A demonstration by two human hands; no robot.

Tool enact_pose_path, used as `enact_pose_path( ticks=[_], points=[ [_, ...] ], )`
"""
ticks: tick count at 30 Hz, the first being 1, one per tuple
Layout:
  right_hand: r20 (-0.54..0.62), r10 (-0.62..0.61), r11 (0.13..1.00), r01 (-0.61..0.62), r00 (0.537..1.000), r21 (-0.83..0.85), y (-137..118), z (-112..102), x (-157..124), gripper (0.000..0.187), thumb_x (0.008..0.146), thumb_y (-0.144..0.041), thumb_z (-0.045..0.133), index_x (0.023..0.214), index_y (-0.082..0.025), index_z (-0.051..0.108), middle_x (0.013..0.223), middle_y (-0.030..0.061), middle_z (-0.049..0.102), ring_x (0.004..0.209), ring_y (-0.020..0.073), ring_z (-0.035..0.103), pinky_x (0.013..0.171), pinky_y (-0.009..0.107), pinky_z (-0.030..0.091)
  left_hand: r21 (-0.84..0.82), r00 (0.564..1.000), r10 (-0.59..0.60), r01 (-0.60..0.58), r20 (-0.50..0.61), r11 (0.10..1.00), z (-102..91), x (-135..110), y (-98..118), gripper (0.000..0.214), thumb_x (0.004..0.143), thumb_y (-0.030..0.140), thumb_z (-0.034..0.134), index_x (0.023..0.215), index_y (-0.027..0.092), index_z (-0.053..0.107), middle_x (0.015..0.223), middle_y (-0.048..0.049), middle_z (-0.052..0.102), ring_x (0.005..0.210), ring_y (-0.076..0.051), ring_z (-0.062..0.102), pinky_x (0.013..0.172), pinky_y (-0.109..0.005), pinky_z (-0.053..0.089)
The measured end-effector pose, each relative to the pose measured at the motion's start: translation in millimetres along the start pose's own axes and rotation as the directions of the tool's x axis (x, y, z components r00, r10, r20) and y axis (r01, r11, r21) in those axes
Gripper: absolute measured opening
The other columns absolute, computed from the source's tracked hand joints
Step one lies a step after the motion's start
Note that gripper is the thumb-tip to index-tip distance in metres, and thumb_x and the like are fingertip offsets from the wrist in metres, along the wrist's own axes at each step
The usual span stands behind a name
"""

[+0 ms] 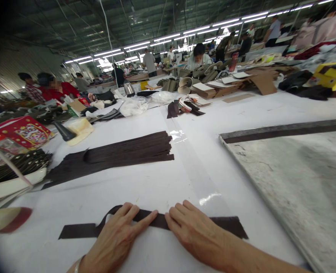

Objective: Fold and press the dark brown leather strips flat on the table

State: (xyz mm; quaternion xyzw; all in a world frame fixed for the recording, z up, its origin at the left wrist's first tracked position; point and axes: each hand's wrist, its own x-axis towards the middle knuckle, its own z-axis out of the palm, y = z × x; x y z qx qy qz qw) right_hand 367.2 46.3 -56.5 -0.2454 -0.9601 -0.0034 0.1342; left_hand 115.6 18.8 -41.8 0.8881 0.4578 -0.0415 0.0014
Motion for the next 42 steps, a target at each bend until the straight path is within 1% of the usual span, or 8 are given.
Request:
enact_pose_path(
  ticks=[5,8,11,15,19,25,38,42],
  points=[
    [0.026,-0.01,1.0,0.01,1.0,-0.003,1.4,-5.1,-1.4,0.029,0.085,-0.001,0.049,0.113,-0.008,0.056,0.088,0.0057,0.054,0.077,0.0208,0.048,0.075,0.037,0.041,0.055,0.988,0.061,-0.053,-0.14,0.997,4.9,1.2,-1.9,0.072,0.079,-0.002,0.044,0.142,0.034,0.038,0.112,-0.0086,0.053,0.102,-0.027,0.051,0.08,-0.041,0.053],
    [0.032,-0.013,1.0,0.014,0.999,-0.014,1.2,-5.6,-1.8,0.026,0.088,-0.003,0.049,0.112,-0.008,0.056,0.086,0.0051,0.053,0.077,0.0206,0.047,0.074,0.037,0.04,0.053,0.939,0.113,-0.101,-0.324,0.993,9.5,4.5,0.9,0.065,0.079,-0.004,0.037,0.136,0.026,0.047,0.128,-0.0102,0.049,0.112,-0.027,0.048,0.087,-0.042,0.051],
    [0.032,-0.007,1.0,0.008,0.999,-0.03,1.1,-4.7,-2.1,0.024,0.09,-0.004,0.048,0.112,-0.008,0.056,0.086,0.005,0.052,0.076,0.0201,0.046,0.074,0.036,0.039,-0.036,0.907,0.157,-0.185,-0.39,0.982,13.2,12.7,10.0,0.056,0.082,-0.005,0.035,0.133,0.015,0.048,0.121,-0.0108,0.054,0.108,-0.023,0.05,0.091,-0.038,0.05],
    [0.019,-0.004,0.999,0.005,1.0,-0.034,1.7,-5.9,-2.6,0.023,0.091,-0.005,0.047,0.112,-0.007,0.056,0.086,0.0051,0.052,0.076,0.0199,0.045,0.076,0.036,0.037,-0.171,0.906,0.198,-0.277,-0.374,0.946,17.0,23.4,20.0,0.05,0.083,-0.005,0.034,0.129,0.008,0.048,0.102,-0.0098,0.06,0.089,-0.02,0.054,0.081,-0.034,0.054],
    [0.019,-0.003,1.0,0.004,1.0,-0.028,4.2,-11.2,-5.9,0.024,0.09,-0.005,0.047,0.113,-0.007,0.055,0.086,0.0053,0.052,0.076,0.0194,0.045,0.078,0.036,0.037,-0.195,0.909,0.221,-0.303,-0.353,0.933,19.5,24.5,19.1,0.052,0.082,-0.005,0.036,0.132,0.006,0.044,0.101,-0.0106,0.061,0.088,-0.021,0.052,0.08,-0.035,0.055],
    [0.031,-0.017,1.0,0.017,0.999,-0.016,12.0,-16.6,-21.2,0.021,0.091,-0.006,0.044,0.107,-0.008,0.057,0.084,0.0057,0.052,0.073,0.0191,0.043,0.076,0.035,0.036,-0.125,0.92,0.246,-0.295,-0.305,0.947,21.6,22.7,17.8,0.065,0.075,-0.006,0.036,0.138,0.01,0.04,0.11,-0.0116,0.058,0.096,-0.023,0.051,0.085,-0.037,0.054],
    [0.068,-0.047,0.998,0.049,0.997,-0.032,19.9,-26.2,-45.6,0.021,0.088,-0.006,0.047,0.107,-0.008,0.057,0.086,0.0064,0.052,0.076,0.0201,0.043,0.073,0.036,0.032,-0.004,0.957,0.249,-0.252,-0.15,0.968,11.4,28.3,31.0,0.079,0.071,-0.005,0.041,0.146,0.02,0.031,0.096,-0.0067,0.056,0.086,-0.021,0.051,0.079,-0.036,0.053],
    [0.07,-0.024,0.999,0.025,0.997,-0.02,21.6,-28.8,-53.2,0.02,0.09,-0.007,0.046,0.106,-0.009,0.057,0.087,0.0059,0.052,0.076,0.0198,0.042,0.074,0.037,0.032,0.007,0.948,0.258,-0.261,-0.186,0.965,13.6,28.7,30.0,0.08,0.068,-0.005,0.04,0.144,0.019,0.034,0.096,-0.0077,0.055,0.085,-0.022,0.051,0.076,-0.036,0.053]
  ],
)
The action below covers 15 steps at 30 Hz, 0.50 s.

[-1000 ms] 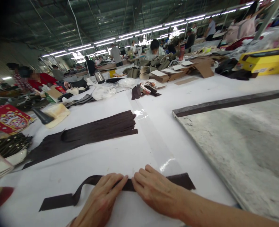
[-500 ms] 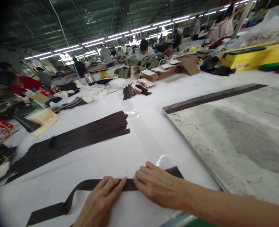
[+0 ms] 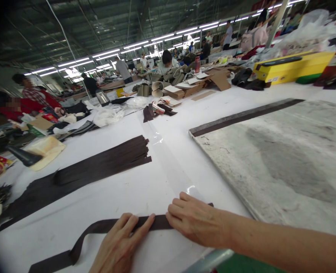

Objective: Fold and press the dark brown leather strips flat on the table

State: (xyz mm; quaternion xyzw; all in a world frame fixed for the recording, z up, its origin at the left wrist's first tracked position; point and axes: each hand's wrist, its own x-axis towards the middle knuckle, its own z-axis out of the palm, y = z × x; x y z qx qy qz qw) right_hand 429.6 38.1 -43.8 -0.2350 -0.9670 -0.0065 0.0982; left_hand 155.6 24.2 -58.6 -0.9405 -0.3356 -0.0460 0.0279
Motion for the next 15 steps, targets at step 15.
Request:
enact_pose_path(
  ticks=[15],
  points=[
    [-0.033,0.033,0.999,-0.033,0.999,0.002,-1.3,0.0,-5.5,0.019,0.093,-0.009,0.041,0.102,-0.01,0.058,0.083,0.0056,0.052,0.074,0.0191,0.042,0.072,0.036,0.033,-0.275,0.986,0.049,-0.092,-0.161,0.957,8.7,33.9,22.6,0.052,0.079,-0.003,0.035,0.129,0.009,0.045,0.093,-0.009,0.061,0.081,-0.021,0.054,0.072,-0.036,0.053]
  ],
)
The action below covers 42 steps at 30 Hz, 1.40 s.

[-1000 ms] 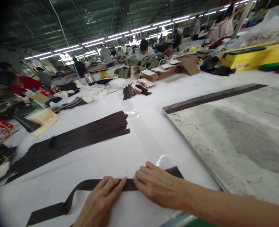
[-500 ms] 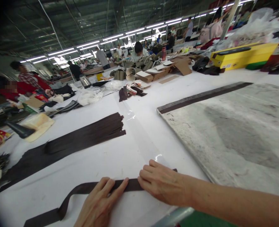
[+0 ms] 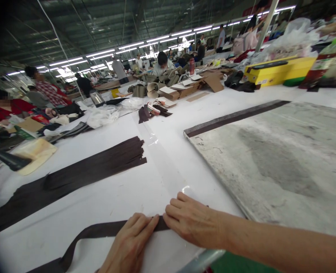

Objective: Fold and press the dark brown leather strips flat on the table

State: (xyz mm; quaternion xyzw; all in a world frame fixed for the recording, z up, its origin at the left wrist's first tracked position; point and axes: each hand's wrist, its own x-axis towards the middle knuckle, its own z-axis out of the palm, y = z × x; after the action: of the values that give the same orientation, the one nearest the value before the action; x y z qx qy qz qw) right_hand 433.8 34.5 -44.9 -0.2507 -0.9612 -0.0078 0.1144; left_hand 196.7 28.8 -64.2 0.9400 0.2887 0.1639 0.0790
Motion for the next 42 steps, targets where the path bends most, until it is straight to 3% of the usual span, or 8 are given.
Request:
enact_pose_path(
  ticks=[6,14,22,26,30,35,42],
  points=[
    [0.007,0.002,1.0,-0.002,1.0,-0.017,2.3,-2.9,-10.4,0.021,0.092,-0.007,0.043,0.107,-0.008,0.058,0.084,0.0053,0.051,0.074,0.0189,0.043,0.071,0.036,0.033,0.044,0.999,0.019,-0.021,0.048,0.999,0.6,-3.0,-0.6,0.058,0.076,-0.004,0.037,0.133,0.009,0.042,0.094,-0.0087,0.06,0.082,-0.021,0.052,0.074,-0.036,0.053],
    [0.055,0.037,0.999,-0.037,0.998,0.001,2.2,-16.6,-24.6,0.019,0.094,-0.006,0.039,0.098,-0.01,0.058,0.084,0.0055,0.052,0.074,0.0183,0.043,0.074,0.036,0.032,0.19,0.989,-0.022,-0.007,0.147,0.982,1.8,3.3,5.8,0.067,0.078,-0.001,0.045,0.142,0.016,0.036,0.094,-0.0063,0.057,0.082,-0.021,0.05,0.076,-0.035,0.052],
    [0.067,0.083,0.997,-0.082,0.994,-0.01,1.1,-26.0,-40.4,0.022,0.093,-0.005,0.037,0.099,-0.01,0.058,0.087,0.0067,0.054,0.075,0.0186,0.043,0.077,0.037,0.034,0.362,0.991,-0.067,0.019,0.119,0.932,1.9,10.2,18.6,0.069,0.078,0.001,0.043,0.143,0.025,0.036,0.097,-0.006,0.056,0.085,-0.023,0.05,0.078,-0.036,0.048],
    [0.055,0.113,0.994,-0.113,0.992,0.003,1.1,-30.3,-49.4,0.025,0.092,-0.004,0.038,0.107,-0.009,0.057,0.087,0.0071,0.054,0.076,0.0193,0.045,0.077,0.038,0.035,0.367,0.992,-0.001,-0.046,0.126,0.929,1.9,10.2,15.7,0.071,0.077,0.003,0.044,0.144,0.024,0.034,0.097,-0.0068,0.057,0.085,-0.024,0.052,0.073,-0.036,0.048],
    [0.11,0.136,0.991,-0.136,0.985,0.0,0.8,-32.8,-56.2,0.027,0.092,-0.004,0.038,0.111,-0.008,0.056,0.09,0.0081,0.055,0.078,0.0199,0.045,0.078,0.038,0.036,0.37,0.995,0.001,-0.037,0.097,0.928,4.7,10.8,14.7,0.07,0.076,0.002,0.045,0.142,0.023,0.036,0.098,-0.0081,0.057,0.085,-0.024,0.054,0.072,-0.036,0.048],
    [0.115,0.15,0.988,-0.151,0.982,0.001,0.4,-35.7,-61.6,0.028,0.093,-0.005,0.037,0.114,-0.007,0.056,0.09,0.0086,0.055,0.079,0.0203,0.045,0.079,0.039,0.036,0.307,0.992,0.115,-0.126,0.054,0.943,12.5,16.5,16.2,0.054,0.079,0.002,0.043,0.132,0.012,0.045,0.113,-0.0126,0.058,0.095,-0.024,0.054,0.079,-0.034,0.048],
    [0.147,0.167,0.986,-0.167,0.975,-0.016,1.7,-37.7,-73.9,0.03,0.096,-0.007,0.033,0.117,-0.006,0.054,0.092,0.0082,0.054,0.08,0.0207,0.045,0.081,0.041,0.034,0.296,0.985,0.15,-0.169,0.087,0.94,15.8,26.6,21.0,0.049,0.078,-0.001,0.042,0.127,0.005,0.046,0.098,-0.0097,0.062,0.086,-0.022,0.055,0.074,-0.032,0.049]
  ],
)
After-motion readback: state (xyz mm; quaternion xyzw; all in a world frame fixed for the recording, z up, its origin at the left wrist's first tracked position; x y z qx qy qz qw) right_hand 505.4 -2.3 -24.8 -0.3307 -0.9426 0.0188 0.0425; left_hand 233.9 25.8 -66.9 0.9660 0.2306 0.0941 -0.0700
